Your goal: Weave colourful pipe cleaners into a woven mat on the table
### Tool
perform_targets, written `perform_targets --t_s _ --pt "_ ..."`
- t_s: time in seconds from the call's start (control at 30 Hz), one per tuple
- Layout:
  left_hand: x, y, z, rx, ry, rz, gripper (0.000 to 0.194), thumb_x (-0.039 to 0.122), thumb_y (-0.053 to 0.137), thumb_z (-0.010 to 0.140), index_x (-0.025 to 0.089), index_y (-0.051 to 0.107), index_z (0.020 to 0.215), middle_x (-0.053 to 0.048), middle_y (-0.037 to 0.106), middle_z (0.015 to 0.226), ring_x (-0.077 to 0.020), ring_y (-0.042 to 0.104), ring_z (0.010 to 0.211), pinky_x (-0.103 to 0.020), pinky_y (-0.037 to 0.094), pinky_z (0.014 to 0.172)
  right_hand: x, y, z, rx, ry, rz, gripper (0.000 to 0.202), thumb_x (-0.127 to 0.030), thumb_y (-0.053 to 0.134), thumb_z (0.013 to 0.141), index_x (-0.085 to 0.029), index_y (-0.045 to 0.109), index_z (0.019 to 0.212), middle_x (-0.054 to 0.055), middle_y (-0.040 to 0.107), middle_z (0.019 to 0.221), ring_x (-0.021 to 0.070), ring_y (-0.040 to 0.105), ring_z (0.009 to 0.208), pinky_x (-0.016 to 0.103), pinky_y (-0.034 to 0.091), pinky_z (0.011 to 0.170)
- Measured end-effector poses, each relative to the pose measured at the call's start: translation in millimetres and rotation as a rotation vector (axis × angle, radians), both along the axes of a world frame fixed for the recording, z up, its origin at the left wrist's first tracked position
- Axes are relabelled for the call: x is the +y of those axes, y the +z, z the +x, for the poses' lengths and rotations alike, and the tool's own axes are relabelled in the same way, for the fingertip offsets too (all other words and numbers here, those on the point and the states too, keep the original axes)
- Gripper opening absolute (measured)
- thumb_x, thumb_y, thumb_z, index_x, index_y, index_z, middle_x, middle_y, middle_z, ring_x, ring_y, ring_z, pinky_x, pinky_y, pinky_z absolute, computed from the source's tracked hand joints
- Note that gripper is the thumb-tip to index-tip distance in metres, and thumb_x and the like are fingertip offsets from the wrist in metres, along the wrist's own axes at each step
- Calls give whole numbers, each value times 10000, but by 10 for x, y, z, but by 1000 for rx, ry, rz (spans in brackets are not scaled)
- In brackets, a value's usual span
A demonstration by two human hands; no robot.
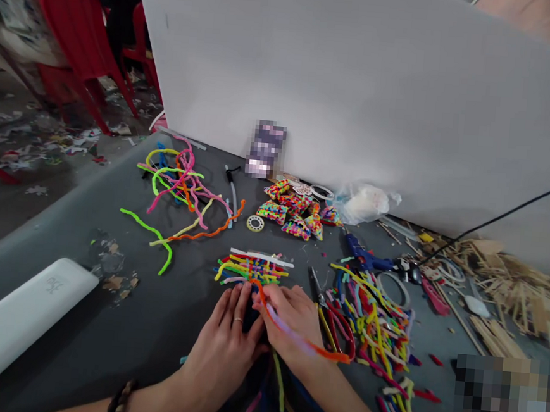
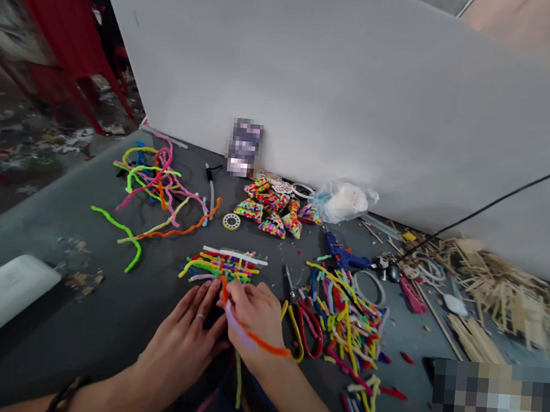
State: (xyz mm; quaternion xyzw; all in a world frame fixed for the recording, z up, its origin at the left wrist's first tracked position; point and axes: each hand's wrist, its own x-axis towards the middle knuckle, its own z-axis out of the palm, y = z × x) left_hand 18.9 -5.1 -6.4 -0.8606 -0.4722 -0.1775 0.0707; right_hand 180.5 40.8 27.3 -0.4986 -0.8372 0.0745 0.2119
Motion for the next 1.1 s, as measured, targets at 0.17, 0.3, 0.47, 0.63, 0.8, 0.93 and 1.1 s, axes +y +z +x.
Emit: perform_targets --t_s 0.17,0.3,0.47,0.63,0.8,0.93,1.1 --pt "5 34 -41 72 -39 33 485 421 562 975 114 612 1346 -259 590 1409 -355 544 1364 -480 408 1128 68 120 49 -270 192 -9 167 -53 505 915 -197 590 919 23 667 757 192 601 720 328 311 702" --pt "-35 41 -96 127 -70 94 518 354 600 924 105 561 1377 -257 595 1408 -379 545 1358 -525 351 1161 121 210 91 -139 130 -265 159 -94 481 945 -213 576 991 19 714 882 197 626 808 301 365 752" --pt "-107 39 -117 134 -80 206 500 269 534 906 34 521 1347 -298 660 1284 -380 640 1243 -509 344 1154 81 205 25 63 -99 -432 187 -281 463 1024 -232 556 1178 -9 766 903 213 698 895 279 416 749" --pt "-78 47 -126 95 -110 203 446 214 505 866 41 591 1268 -259 696 1244 -354 663 1214 -488 364 1142 83 201 -85 -154 -191 -344 340 -309 558 969 -333 645 1297 -42 797 869 236 719 853 299 426 753" --pt "-19 9 -148 34 -126 147 391 210 504 902 81 648 1241 -206 695 1284 -305 639 1257 -441 380 1144 118 148 -100 -192 -186 -259 297 -338 623 945 -418 728 1211 -59 804 890 193 708 766 275 432 705" --pt "-31 1 -150 56 -124 84 332 261 504 950 115 694 1179 -188 697 1289 -296 632 1269 -428 379 1144 91 123 -96 -145 -164 -181 252 -290 656 942 -417 771 1127 -50 807 949 173 709 735 269 432 679" --pt "-34 25 -153 68 -109 44 355 332 537 957 128 702 1196 -186 686 1309 -346 592 1312 -463 348 1165 62 130 -107 -99 -187 -208 228 -270 700 921 -376 775 1107 -58 806 881 176 719 722 265 437 668"
